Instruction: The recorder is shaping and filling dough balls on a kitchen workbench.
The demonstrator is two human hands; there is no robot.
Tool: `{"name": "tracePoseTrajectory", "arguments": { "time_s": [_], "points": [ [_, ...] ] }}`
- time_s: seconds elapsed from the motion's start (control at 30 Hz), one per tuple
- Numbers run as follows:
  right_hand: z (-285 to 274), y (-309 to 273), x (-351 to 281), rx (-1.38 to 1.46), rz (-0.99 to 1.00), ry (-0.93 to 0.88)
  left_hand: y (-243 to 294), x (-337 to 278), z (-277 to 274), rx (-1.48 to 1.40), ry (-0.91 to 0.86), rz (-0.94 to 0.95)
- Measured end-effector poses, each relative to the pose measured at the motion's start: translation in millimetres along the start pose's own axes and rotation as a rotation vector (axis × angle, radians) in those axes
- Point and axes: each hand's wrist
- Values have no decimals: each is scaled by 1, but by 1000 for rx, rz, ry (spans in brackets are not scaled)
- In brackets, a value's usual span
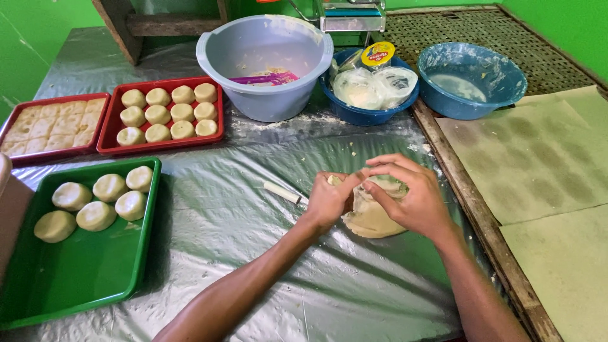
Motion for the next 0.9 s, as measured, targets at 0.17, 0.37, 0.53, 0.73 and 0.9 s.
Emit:
{"name": "tracePoseTrajectory", "arguments": {
  "time_s": [0.17,0.37,0.53,0.73,0.9],
  "points": [
    [7,2,-3,-10,-33,56,2,-4,4,73,9,-3],
    [19,-13,3,89,-64,124,-2,9,-3,-331,-188,-44],
    [39,-11,-2,110,-127,81,2,1,6,-397,-380,-69],
    [45,16,-14,-144,-238,317,-8,-4,8,-453,-613,-42],
    [40,27,-23,-129,-209,405,-5,0,3,-171,-406,-86]
  ]
}}
Point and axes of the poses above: each hand's wrist, its own x-axis towards the middle knuckle, its own z-axis out of the palm, y = z × x, and after that the axes turned 15 degrees about -z, right-handed
